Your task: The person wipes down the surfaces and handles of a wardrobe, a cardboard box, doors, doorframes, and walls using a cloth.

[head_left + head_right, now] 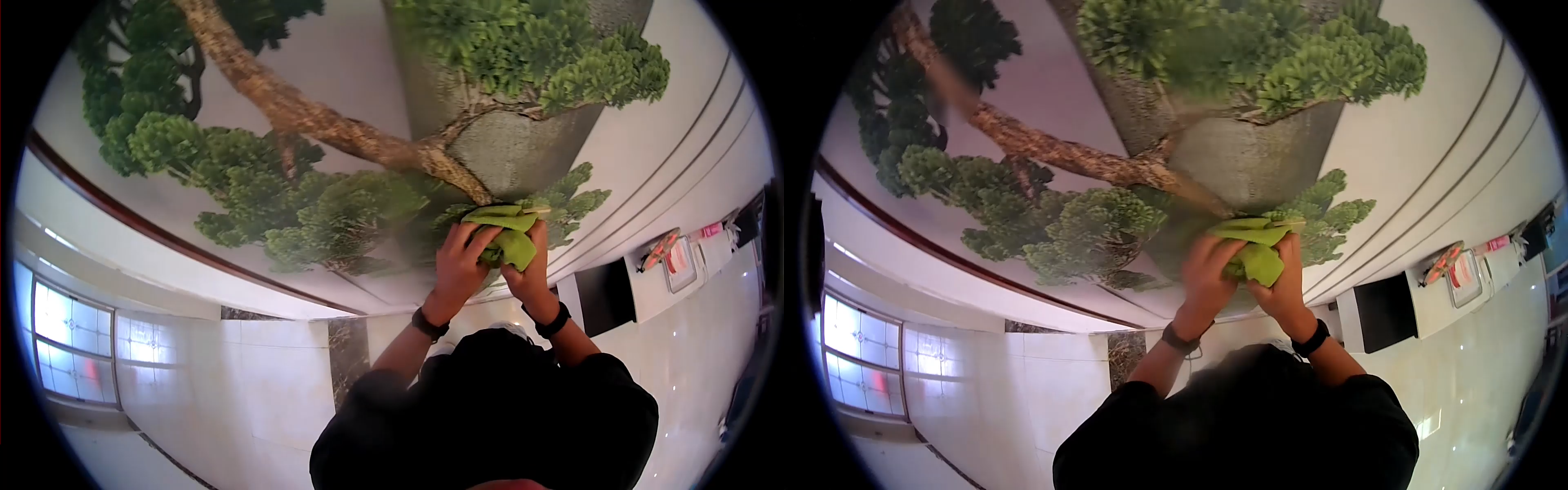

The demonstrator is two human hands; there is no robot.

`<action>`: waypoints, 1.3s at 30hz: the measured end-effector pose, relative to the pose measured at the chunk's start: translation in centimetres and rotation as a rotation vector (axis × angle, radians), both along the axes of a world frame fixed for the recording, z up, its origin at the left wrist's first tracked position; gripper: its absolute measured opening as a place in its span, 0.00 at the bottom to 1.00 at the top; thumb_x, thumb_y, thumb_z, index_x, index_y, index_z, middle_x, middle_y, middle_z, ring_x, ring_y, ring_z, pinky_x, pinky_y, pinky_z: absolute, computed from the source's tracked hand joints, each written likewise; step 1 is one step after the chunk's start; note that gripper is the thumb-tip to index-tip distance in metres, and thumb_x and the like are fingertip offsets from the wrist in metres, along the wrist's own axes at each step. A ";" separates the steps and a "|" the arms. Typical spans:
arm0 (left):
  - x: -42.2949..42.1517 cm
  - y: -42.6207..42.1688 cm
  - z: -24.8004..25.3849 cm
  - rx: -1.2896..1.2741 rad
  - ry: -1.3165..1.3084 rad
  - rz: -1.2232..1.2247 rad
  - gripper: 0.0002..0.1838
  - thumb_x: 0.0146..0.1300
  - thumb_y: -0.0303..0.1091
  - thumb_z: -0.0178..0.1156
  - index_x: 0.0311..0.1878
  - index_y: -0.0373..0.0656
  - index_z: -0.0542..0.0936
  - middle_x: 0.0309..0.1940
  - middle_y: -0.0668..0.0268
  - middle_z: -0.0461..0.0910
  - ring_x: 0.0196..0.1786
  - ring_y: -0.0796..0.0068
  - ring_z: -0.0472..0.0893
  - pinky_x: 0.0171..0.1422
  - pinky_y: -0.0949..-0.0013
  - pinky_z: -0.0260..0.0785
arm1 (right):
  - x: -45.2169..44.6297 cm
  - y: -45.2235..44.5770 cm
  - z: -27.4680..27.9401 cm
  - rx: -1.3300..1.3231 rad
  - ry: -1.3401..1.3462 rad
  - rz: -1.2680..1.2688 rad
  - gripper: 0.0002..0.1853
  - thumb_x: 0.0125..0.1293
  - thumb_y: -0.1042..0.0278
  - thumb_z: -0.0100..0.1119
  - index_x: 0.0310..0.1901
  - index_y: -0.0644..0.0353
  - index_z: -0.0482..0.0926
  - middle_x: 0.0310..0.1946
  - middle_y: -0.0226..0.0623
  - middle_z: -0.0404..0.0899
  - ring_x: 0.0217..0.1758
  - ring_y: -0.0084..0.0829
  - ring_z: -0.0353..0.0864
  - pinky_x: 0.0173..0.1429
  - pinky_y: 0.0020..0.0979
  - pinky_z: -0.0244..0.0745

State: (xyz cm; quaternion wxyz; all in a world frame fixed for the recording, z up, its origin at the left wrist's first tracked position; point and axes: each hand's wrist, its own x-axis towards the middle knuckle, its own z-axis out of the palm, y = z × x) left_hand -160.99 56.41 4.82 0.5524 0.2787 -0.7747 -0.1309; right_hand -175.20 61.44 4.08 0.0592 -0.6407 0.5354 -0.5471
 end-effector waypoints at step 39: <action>13.2 -1.3 -5.7 0.190 -0.072 0.278 0.27 0.42 0.17 0.66 0.50 0.46 0.80 0.50 0.61 0.77 0.50 0.54 0.79 0.49 0.60 0.76 | 11.3 -2.8 -0.5 0.350 0.138 0.333 0.29 0.57 0.72 0.62 0.60 0.62 0.65 0.54 0.53 0.66 0.54 0.62 0.70 0.51 0.47 0.72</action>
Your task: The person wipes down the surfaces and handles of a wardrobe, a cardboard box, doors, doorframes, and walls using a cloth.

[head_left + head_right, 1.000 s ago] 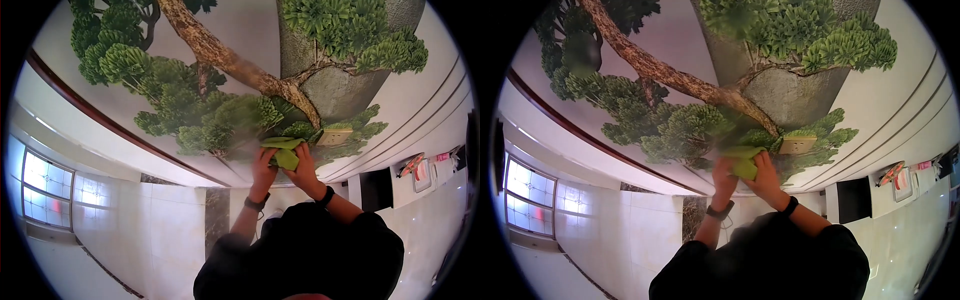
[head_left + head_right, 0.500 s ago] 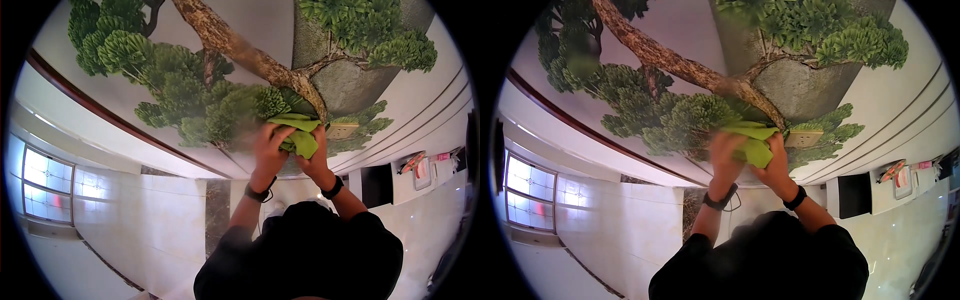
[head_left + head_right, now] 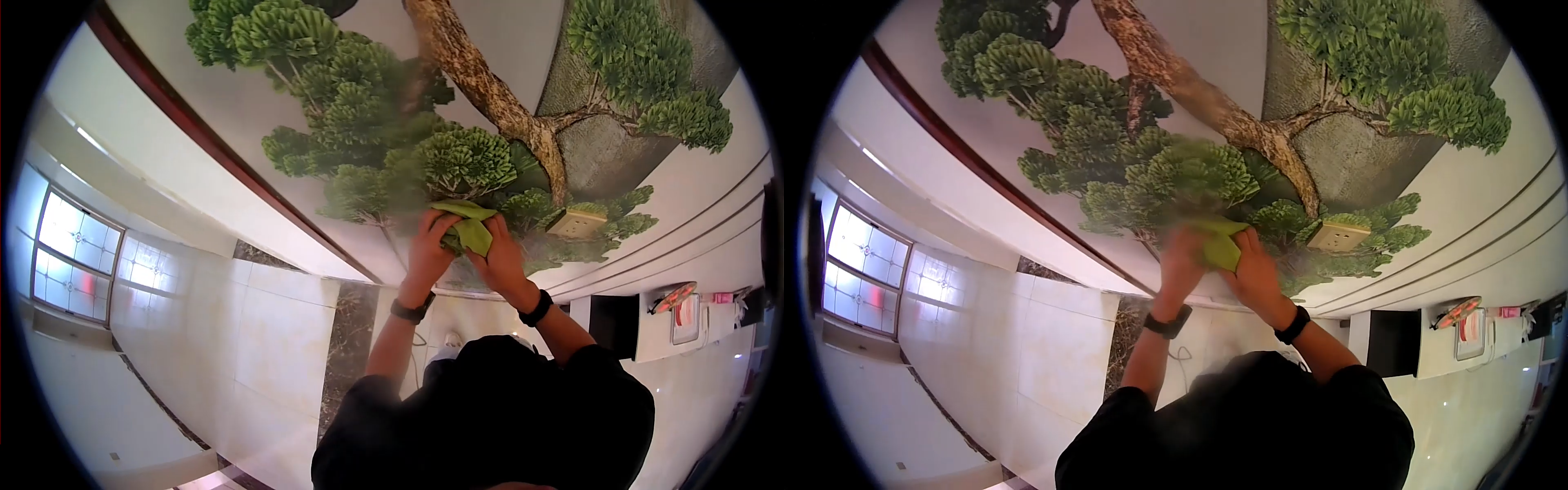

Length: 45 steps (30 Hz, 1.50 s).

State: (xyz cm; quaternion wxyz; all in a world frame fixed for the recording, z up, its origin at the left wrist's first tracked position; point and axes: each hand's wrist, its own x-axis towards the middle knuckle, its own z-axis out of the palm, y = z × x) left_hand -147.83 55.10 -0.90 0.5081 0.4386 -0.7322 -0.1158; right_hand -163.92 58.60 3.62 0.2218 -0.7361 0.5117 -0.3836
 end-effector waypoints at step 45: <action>18.5 -4.3 13.7 -0.428 -0.126 0.133 0.29 0.34 0.17 0.66 0.46 0.49 0.83 0.46 0.63 0.78 0.42 0.54 0.78 0.39 0.59 0.73 | 18.2 -6.8 7.0 -0.342 -0.261 0.097 0.30 0.53 0.69 0.67 0.59 0.64 0.71 0.52 0.49 0.72 0.49 0.52 0.79 0.49 0.41 0.77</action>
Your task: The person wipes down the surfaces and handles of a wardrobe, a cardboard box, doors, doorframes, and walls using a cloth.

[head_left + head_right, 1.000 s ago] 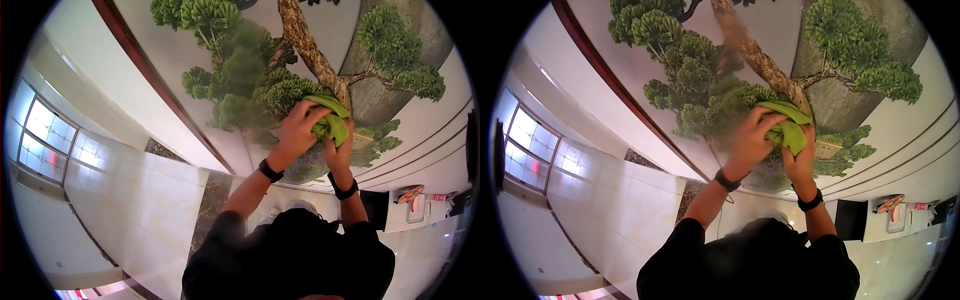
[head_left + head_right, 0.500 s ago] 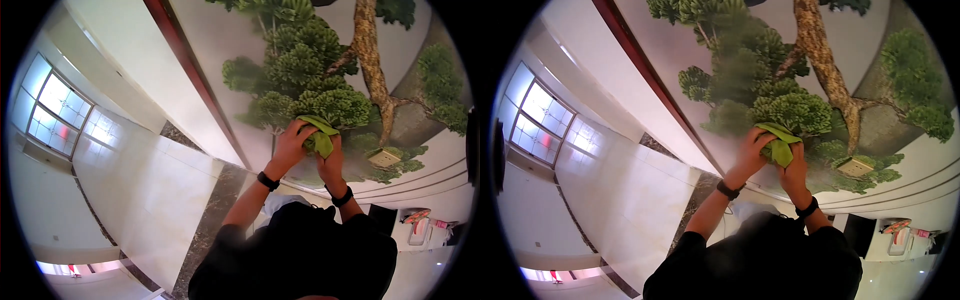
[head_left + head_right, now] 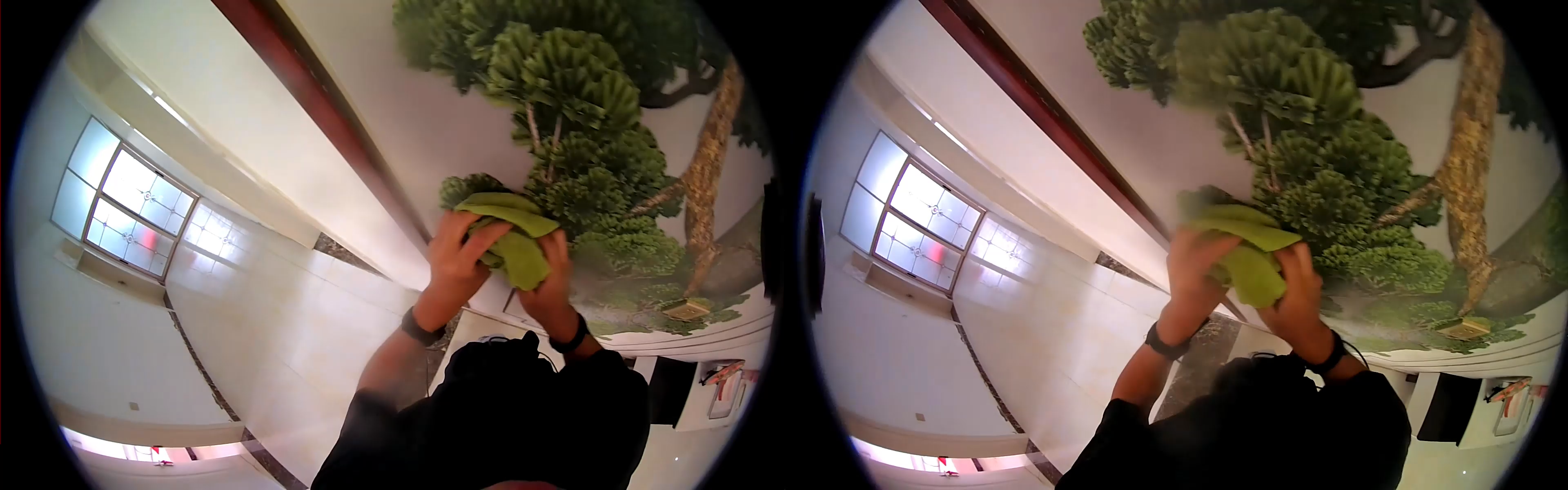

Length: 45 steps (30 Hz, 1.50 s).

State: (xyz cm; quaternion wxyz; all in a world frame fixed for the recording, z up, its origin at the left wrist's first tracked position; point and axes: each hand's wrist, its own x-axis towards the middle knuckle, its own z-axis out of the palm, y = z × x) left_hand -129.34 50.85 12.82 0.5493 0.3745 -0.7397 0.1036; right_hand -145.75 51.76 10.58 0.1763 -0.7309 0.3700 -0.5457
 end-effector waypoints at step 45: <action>-0.6 -1.3 -6.3 0.272 -0.052 -0.392 0.28 0.38 0.23 0.67 0.49 0.51 0.83 0.48 0.70 0.77 0.45 0.63 0.82 0.37 0.65 0.78 | -0.2 1.5 -9.3 0.169 -0.303 -0.341 0.28 0.47 0.60 0.58 0.50 0.68 0.72 0.47 0.46 0.76 0.49 0.41 0.78 0.57 0.35 0.72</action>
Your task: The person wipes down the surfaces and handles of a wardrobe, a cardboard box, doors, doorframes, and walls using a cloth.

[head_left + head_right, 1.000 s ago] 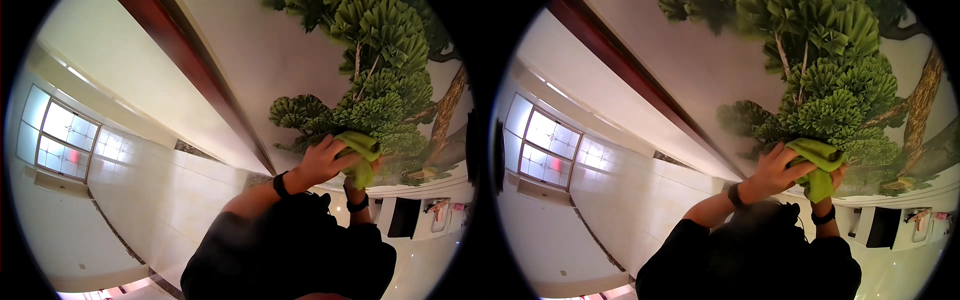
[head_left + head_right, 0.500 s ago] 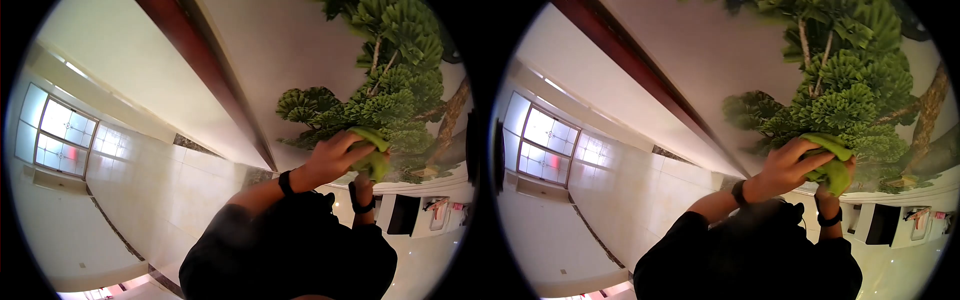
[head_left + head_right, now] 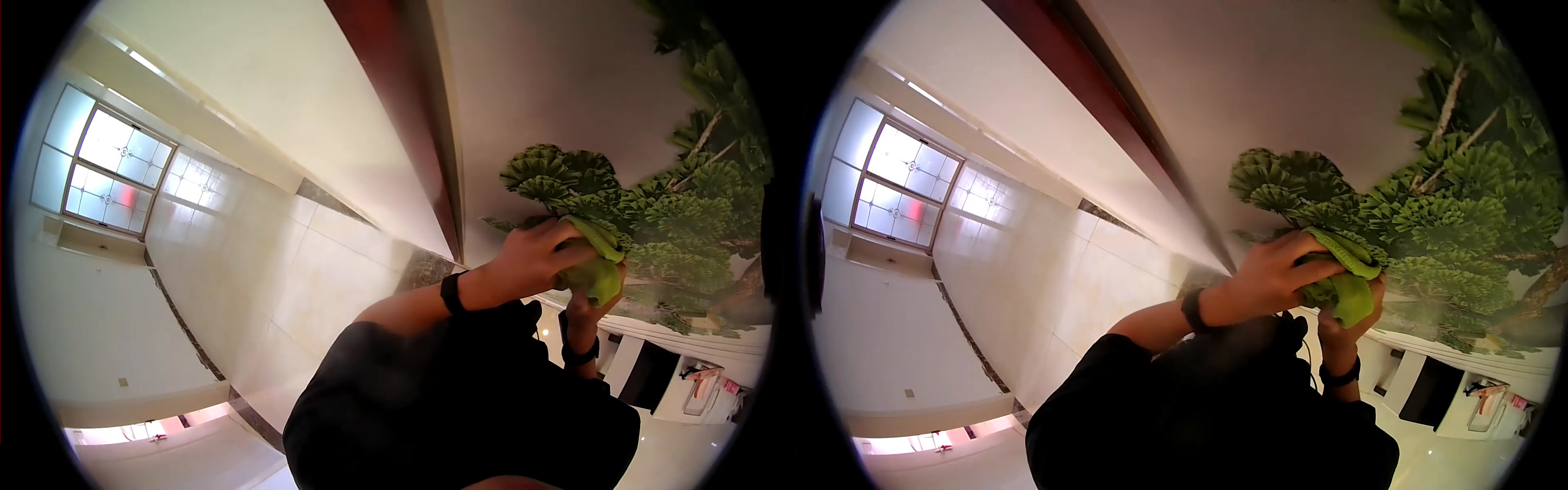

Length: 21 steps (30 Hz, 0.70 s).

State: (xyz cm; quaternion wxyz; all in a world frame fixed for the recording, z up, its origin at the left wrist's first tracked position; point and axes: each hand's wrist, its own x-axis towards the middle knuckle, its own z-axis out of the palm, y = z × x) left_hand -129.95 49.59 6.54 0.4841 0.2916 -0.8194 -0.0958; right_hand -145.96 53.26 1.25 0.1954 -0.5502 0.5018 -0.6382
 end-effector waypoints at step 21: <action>13.7 1.8 -3.2 0.013 -0.079 0.591 0.24 0.40 0.20 0.67 0.46 0.45 0.81 0.46 0.63 0.78 0.46 0.56 0.81 0.41 0.61 0.77 | 13.8 -2.8 1.5 0.052 0.282 0.519 0.27 0.54 0.71 0.67 0.56 0.61 0.70 0.48 0.48 0.72 0.50 0.54 0.76 0.51 0.41 0.73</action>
